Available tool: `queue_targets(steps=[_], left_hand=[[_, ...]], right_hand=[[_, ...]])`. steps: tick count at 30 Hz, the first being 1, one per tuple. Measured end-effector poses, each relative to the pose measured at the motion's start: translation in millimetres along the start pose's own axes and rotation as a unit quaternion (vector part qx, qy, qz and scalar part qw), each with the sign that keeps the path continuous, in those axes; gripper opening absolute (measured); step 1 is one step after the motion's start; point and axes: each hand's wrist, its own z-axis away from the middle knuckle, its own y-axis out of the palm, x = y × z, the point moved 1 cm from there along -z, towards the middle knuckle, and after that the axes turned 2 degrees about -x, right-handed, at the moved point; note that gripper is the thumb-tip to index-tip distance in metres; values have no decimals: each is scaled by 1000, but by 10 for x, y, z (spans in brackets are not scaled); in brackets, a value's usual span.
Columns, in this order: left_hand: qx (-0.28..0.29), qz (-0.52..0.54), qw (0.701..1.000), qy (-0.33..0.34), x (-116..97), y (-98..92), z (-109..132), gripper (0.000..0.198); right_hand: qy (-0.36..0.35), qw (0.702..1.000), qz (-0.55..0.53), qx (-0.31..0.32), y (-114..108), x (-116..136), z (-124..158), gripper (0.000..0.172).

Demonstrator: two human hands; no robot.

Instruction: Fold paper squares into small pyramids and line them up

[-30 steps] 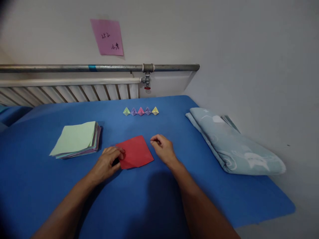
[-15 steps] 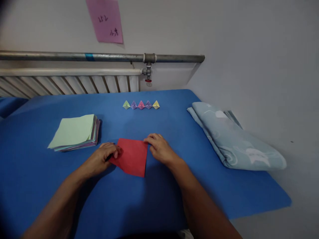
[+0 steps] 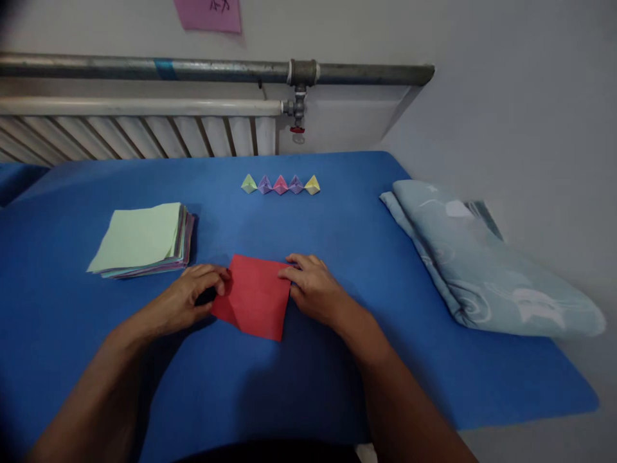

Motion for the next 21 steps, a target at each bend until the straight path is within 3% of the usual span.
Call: queue_targets(steps=[4, 7, 11, 15, 18, 21], left_hand=[[-16, 32, 999, -34, 23, -44, 11, 27], [-81, 80, 989, -98, 60, -76, 29, 21], [-123, 157, 956, -214, 86, -55, 32, 13], [-161, 172, 920, -313, 99, 22, -37, 27], [-162, 175, 921, -307, 91, 88, -111, 41], [-168, 176, 930, -277, 72, 138, -151, 44]], right_hand=[[13, 1000, -19, -11, -48, 47, 5, 42], [88, 993, -68, -29, -133, 125, 4, 42], [167, 977, -132, 11, -195, 243, 9, 32], [220, 968, -117, -10, -108, 220, -26, 35], [241, 966, -88, -36, -2, 156, -101, 41], [253, 964, -83, -5, 50, 135, -182, 40]])
